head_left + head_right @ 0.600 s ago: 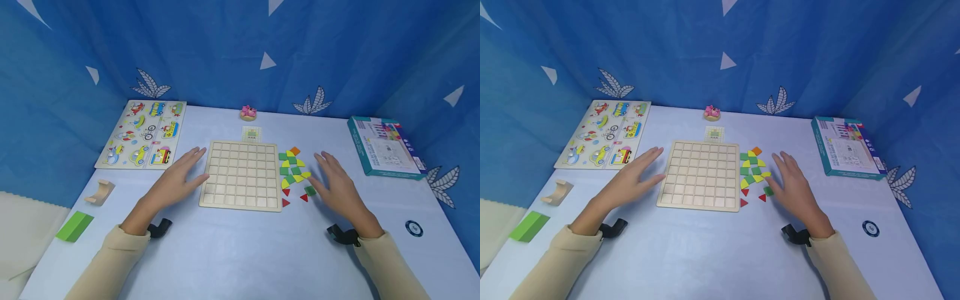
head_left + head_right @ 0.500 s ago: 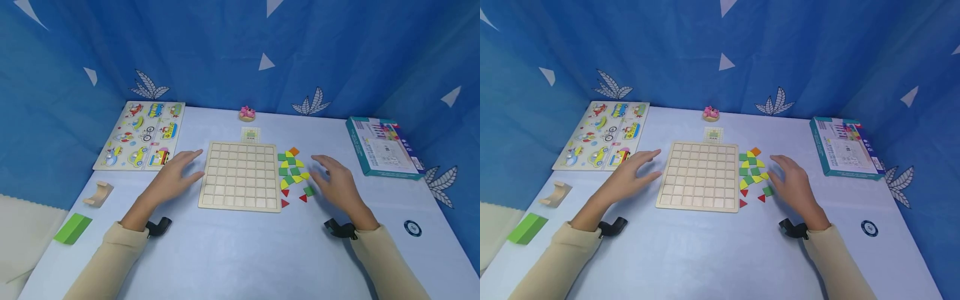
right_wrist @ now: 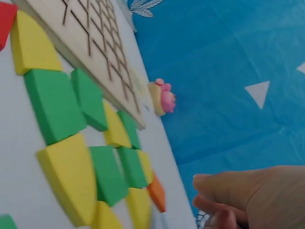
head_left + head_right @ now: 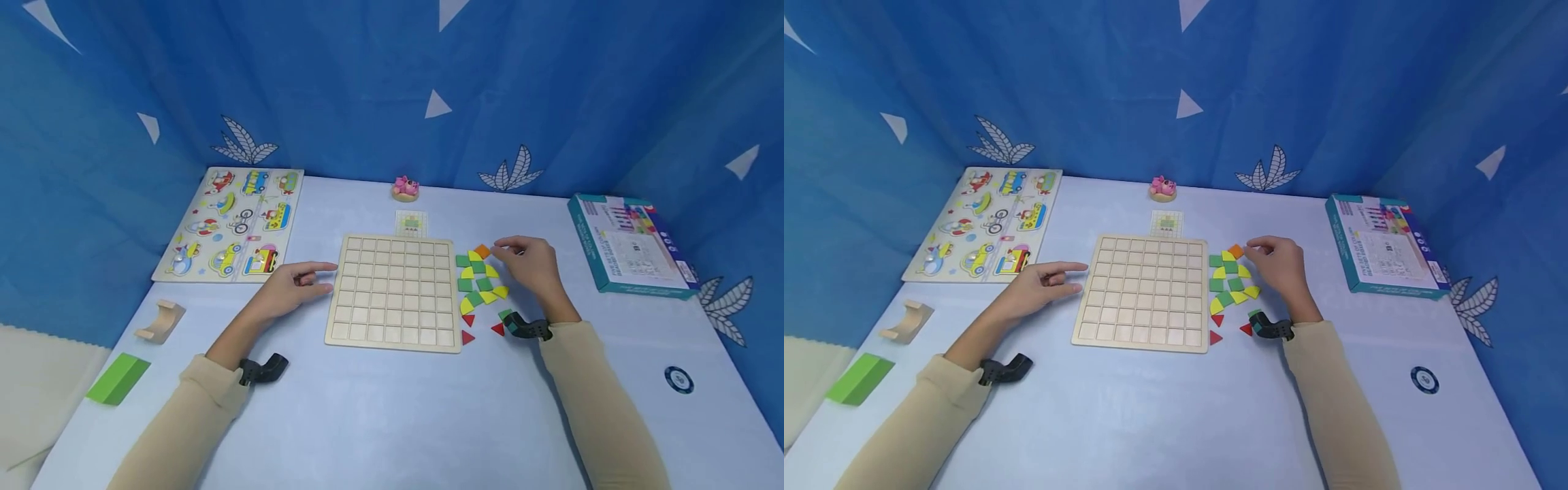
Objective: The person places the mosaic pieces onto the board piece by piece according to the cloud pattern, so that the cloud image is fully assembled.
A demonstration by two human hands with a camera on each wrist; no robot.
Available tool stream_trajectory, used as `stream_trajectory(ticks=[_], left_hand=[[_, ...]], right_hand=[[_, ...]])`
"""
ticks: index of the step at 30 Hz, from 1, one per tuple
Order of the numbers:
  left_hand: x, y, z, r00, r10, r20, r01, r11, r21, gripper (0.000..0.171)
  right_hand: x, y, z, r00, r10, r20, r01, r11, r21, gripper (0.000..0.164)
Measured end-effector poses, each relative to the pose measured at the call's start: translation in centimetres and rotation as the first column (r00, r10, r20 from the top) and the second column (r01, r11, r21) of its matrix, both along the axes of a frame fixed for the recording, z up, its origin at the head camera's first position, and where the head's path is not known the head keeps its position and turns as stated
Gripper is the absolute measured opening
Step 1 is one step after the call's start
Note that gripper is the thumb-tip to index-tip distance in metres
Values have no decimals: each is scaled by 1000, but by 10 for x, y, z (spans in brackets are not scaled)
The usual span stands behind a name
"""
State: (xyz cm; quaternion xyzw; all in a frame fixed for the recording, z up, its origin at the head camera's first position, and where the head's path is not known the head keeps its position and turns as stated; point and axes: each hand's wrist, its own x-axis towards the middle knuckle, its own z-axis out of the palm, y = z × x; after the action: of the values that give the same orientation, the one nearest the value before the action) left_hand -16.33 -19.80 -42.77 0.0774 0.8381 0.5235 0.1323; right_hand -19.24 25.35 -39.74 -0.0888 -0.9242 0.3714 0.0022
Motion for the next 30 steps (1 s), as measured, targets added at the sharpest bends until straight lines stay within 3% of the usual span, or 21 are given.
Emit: stream_trajectory(ticks=[5,10,16,30], left_hand=[[2,5,-2,999,7,49,-7,1000,13,42],[5,10,-3,1000,3,25,-2,999,-46,43],[5,14,-5,1000,8,-27,-12,990,-143,46],[6,14,-3,1000,6,-28,-10,988,-154,48]], right_hand=[[-4,1,-13,1000,8,5,-8,1000,-9,37],[-3,4,-21,1000,14,17,-13,1000,-23,43],[-3,-2,-27,1000,29,-12,-28,998,59,44],[-1,-7,-34,987,105,-119,-78,974,213,39]])
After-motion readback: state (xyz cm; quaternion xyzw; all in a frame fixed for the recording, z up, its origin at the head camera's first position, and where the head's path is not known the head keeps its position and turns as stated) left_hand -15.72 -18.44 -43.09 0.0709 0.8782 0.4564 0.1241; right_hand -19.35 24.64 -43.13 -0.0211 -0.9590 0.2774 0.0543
